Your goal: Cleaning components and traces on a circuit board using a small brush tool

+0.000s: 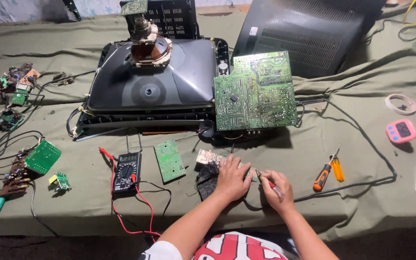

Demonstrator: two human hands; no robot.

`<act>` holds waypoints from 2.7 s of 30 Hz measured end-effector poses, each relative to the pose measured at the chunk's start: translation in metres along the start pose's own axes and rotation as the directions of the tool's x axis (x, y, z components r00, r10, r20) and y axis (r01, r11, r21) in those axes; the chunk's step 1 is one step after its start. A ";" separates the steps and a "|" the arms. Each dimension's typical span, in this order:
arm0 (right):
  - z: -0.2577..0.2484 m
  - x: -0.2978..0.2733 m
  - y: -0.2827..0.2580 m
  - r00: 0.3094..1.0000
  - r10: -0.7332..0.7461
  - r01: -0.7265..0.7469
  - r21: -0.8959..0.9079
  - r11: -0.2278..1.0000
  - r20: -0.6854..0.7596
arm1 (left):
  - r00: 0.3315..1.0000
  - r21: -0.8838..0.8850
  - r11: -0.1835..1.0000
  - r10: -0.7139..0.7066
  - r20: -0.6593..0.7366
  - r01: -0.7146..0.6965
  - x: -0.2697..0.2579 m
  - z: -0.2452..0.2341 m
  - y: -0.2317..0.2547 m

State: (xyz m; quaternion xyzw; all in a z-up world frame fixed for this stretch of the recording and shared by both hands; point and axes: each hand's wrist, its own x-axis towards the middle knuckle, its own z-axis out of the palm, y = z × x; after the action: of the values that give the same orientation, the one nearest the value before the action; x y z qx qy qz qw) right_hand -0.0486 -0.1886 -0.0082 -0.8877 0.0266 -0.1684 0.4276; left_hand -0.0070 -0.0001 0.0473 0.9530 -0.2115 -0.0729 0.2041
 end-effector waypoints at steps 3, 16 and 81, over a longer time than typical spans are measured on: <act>0.001 0.002 -0.004 1.000 -0.008 0.009 0.036 0.999 -0.019 | 0.997 -0.023 0.999 -0.028 0.069 0.030 -0.008 -0.018 0.010; -0.006 0.001 -0.021 0.991 -0.084 0.092 0.077 0.993 -0.103 | 0.955 0.055 0.991 0.131 -0.264 -0.121 0.005 0.028 -0.018; -0.006 0.003 -0.017 0.992 -0.110 0.117 0.124 0.985 -0.066 | 0.961 0.102 0.991 0.112 -0.254 -0.089 0.005 0.031 -0.019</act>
State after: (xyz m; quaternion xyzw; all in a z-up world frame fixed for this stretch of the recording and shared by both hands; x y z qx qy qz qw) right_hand -0.0495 -0.1832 0.0094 -0.8532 -0.0224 -0.2199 0.4724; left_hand -0.0024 0.0027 0.0113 0.9506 -0.2340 0.0724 0.1906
